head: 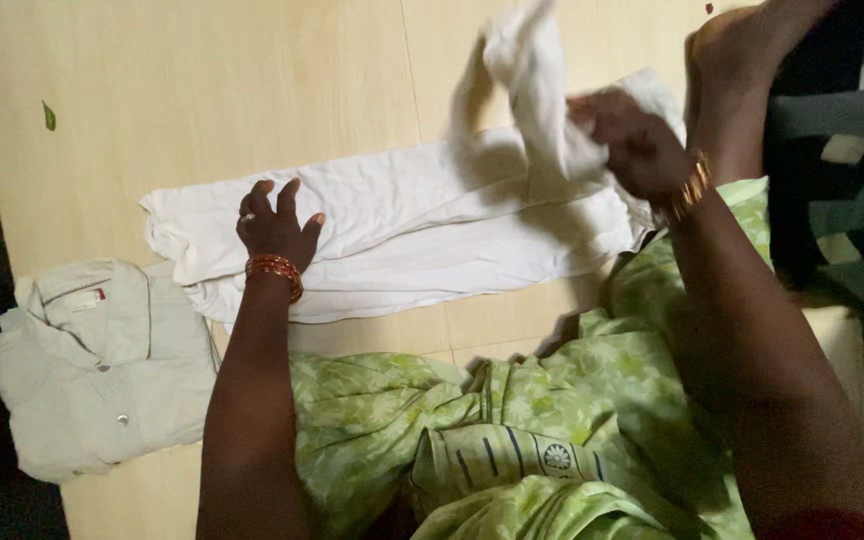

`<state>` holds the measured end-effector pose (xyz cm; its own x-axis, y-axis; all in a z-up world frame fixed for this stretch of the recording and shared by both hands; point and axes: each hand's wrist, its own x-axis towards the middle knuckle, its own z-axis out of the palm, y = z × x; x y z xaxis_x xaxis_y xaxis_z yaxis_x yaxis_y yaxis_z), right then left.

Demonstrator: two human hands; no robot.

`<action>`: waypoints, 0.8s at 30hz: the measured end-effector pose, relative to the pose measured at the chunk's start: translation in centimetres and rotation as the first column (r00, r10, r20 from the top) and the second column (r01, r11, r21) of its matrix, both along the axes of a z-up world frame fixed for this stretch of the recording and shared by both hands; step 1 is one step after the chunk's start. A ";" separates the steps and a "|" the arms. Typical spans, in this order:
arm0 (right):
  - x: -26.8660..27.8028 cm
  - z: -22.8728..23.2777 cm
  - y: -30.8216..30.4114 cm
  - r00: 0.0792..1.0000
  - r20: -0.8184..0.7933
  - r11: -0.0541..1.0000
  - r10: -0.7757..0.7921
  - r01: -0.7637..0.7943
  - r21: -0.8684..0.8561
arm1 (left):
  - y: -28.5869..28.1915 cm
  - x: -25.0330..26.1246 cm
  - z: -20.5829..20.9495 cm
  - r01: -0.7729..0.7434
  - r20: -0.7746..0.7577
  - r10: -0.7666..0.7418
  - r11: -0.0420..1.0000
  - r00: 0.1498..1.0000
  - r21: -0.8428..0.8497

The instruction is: The person buttons a white shirt while sitting on the floor, then lays it flat and folds the sleeves and body of the shirt.

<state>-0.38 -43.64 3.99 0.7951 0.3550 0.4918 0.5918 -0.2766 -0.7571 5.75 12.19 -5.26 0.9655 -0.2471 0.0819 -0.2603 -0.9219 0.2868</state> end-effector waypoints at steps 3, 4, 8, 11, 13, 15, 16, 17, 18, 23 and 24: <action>-11.2 2.4 1.6 0.857 -0.491 0.811 0.156 -0.395 -0.432 | 0.0 -0.1 -0.1 -0.007 -0.029 0.007 1.000 1.000 0.004; -14.0 2.7 2.0 0.823 -0.550 0.727 0.143 -0.465 -0.505 | 0.0 -0.1 0.0 -0.005 -0.018 0.006 1.000 1.000 0.018; -16.9 2.9 0.7 0.920 -0.368 0.750 -0.136 -0.147 -0.645 | -0.1 -0.1 0.4 -0.009 -0.007 0.009 0.999 1.000 -0.038; -15.5 2.8 -1.6 0.682 -0.322 0.676 -0.657 0.343 -0.652 | 0.7 0.1 1.1 -0.005 0.123 -0.002 0.998 0.992 0.055; -13.4 0.8 -3.1 0.602 -0.170 0.541 -0.780 0.513 -0.666 | 2.1 -0.3 1.6 -0.154 0.180 0.147 0.988 0.973 0.031; -10.9 -2.8 -4.6 0.553 -0.206 0.558 -0.808 0.603 -0.570 | 4.0 -0.1 1.7 -0.321 0.237 0.311 0.947 0.920 0.002; -9.6 -4.7 -5.6 0.532 -0.162 0.526 -0.831 0.657 -0.540 | 5.2 0.5 1.5 -0.435 0.243 0.438 0.898 0.866 -0.068; -7.7 -6.8 -5.9 0.531 -0.132 0.518 -0.837 0.691 -0.504 | 7.1 0.0 1.3 -0.563 0.244 0.575 0.817 0.781 -0.127; -6.6 -7.5 -7.2 0.545 -0.186 0.560 -0.818 0.679 -0.475 | 8.1 0.5 0.7 -0.590 0.209 0.606 0.795 0.768 -0.139; -3.0 -4.8 -5.1 0.314 -0.303 0.407 -0.900 0.355 -0.841 | 10.1 2.0 1.1 -0.705 -0.092 0.703 0.709 0.705 0.012; -3.2 -3.6 -4.2 0.351 -0.330 0.451 -0.876 0.355 -0.819 | 9.6 2.0 1.8 -0.738 -0.167 0.727 0.675 0.666 -0.003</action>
<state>-3.59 -47.81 0.42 0.8311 -0.4530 -0.3225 -0.5466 -0.7720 -0.3244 7.78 21.83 -3.43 0.8343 0.5455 -0.0792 0.5384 -0.7757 0.3293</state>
